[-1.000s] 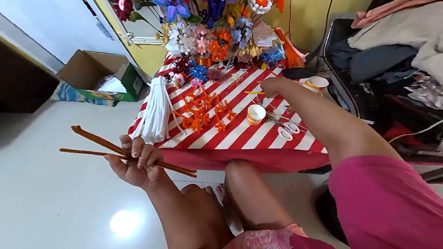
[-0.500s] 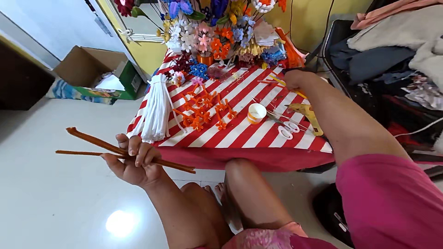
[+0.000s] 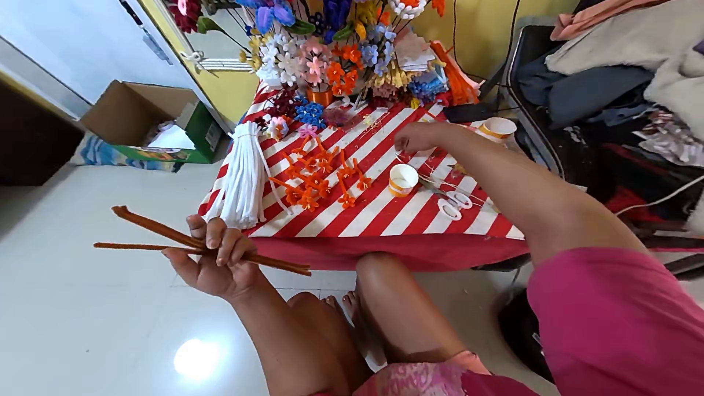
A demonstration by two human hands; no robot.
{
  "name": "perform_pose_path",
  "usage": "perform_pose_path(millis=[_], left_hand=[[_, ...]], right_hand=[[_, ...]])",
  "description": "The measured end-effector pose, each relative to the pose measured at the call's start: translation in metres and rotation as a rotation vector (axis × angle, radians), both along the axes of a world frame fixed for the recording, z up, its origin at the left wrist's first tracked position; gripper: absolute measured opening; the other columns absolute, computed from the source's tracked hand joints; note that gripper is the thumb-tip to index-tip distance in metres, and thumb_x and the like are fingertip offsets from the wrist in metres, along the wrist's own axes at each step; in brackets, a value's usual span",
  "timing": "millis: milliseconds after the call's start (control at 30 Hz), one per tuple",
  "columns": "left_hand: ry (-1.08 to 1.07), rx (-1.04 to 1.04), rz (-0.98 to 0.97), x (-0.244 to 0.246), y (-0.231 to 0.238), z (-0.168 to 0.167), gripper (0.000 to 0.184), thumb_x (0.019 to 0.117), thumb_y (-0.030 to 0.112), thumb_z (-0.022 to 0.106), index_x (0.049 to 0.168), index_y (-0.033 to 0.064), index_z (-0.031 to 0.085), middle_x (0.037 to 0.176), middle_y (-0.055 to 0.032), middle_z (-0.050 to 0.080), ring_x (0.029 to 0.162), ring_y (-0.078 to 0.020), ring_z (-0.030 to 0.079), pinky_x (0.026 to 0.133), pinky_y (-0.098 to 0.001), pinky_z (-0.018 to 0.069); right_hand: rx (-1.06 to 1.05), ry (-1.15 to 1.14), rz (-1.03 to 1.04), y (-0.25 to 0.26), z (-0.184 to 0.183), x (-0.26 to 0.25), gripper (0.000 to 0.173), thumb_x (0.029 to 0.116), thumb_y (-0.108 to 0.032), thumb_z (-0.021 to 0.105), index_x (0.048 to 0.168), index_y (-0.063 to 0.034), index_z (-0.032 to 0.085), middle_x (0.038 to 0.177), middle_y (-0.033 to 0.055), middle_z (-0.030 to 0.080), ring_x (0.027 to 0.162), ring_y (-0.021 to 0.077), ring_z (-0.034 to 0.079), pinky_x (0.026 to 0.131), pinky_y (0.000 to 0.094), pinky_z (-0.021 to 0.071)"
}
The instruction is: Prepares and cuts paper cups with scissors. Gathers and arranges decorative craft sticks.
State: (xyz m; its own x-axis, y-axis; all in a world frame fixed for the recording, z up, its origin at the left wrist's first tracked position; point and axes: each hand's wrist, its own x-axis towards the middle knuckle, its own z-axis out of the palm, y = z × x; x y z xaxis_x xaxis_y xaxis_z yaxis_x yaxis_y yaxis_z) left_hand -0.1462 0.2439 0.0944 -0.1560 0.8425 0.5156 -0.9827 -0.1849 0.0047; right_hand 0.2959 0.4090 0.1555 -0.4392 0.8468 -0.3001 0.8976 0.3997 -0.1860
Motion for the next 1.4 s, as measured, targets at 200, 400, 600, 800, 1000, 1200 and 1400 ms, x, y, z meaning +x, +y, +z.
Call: perform_pose_path(millis=[200,400,600,800,1000,1200,1400], left_hand=[[0.026,0.004,0.028,-0.007,-0.005,0.001,0.049,0.101,0.043,0.053,0.117,-0.0023,0.061,0.082,-0.0092,0.066,0.054,-0.0151,0.061,0.046,-0.024,0.0511],[0.028,-0.01,0.06,-0.01,-0.006,0.002,0.047,0.1013,0.042,0.053,0.115,-0.002,0.061,0.081,-0.0093,0.065,0.053,-0.0143,0.06,0.045,-0.0241,0.0505],[0.019,-0.005,0.035,-0.005,-0.005,0.002,0.049,0.1028,0.044,0.049,0.116,-0.0022,0.06,0.081,-0.0098,0.066,0.053,-0.0149,0.06,0.045,-0.024,0.051],[0.021,-0.01,0.024,-0.005,-0.004,0.001,0.049,0.1016,0.043,0.052,0.117,-0.0024,0.06,0.081,-0.0097,0.066,0.054,-0.0155,0.061,0.046,-0.0245,0.0513],[0.035,-0.014,0.043,-0.006,-0.006,0.001,0.05,0.1027,0.044,0.049,0.117,-0.002,0.061,0.08,-0.009,0.066,0.054,-0.015,0.061,0.046,-0.0243,0.0517],[0.079,-0.009,-0.009,-0.006,-0.005,-0.001,0.045,0.1034,0.04,0.05,0.12,-0.0008,0.061,0.081,-0.0085,0.067,0.054,-0.0142,0.061,0.046,-0.0236,0.0507],[0.271,-0.074,-0.107,0.024,0.0,0.004,0.036,0.1098,0.032,0.04,0.116,0.0078,0.066,0.077,-0.003,0.068,0.047,-0.0062,0.057,0.041,-0.0164,0.0464]], right_hand=[[-0.09,-0.193,-0.022,0.001,-0.015,-0.003,0.013,0.096,-0.005,0.063,0.09,0.0048,0.069,0.085,0.0207,0.066,0.084,0.0375,0.066,0.077,0.0599,0.0507],[-0.258,-0.583,-0.175,-0.027,0.026,-0.016,0.019,0.0927,-0.01,0.071,0.092,0.0086,0.07,0.095,0.0249,0.068,0.091,0.0405,0.067,0.081,0.0604,0.0522],[-0.467,-0.464,-0.211,-0.074,0.034,-0.037,0.039,0.0884,-0.026,0.082,0.103,0.0081,0.069,0.097,0.0228,0.07,0.093,0.0358,0.068,0.086,0.054,0.0531],[-0.356,-0.388,-0.163,-0.089,0.029,-0.038,0.031,0.0888,-0.017,0.08,0.102,0.0091,0.069,0.098,0.0241,0.068,0.095,0.0383,0.066,0.086,0.0583,0.0507],[-0.315,-0.375,-0.199,-0.08,0.028,-0.024,0.019,0.0972,-0.008,0.064,0.085,0.0058,0.069,0.079,0.0186,0.065,0.074,0.0318,0.064,0.071,0.0529,0.0524],[-0.166,-0.57,-0.369,-0.074,0.052,-0.025,0.019,0.0936,-0.007,0.067,0.092,0.0113,0.068,0.101,0.0291,0.067,0.101,0.0452,0.066,0.084,0.0648,0.0504],[-0.087,-0.447,-0.481,-0.03,0.072,-0.004,0.027,0.0914,-0.009,0.073,0.099,0.0155,0.065,0.102,0.033,0.065,0.098,0.0478,0.065,0.085,0.0658,0.0499]])
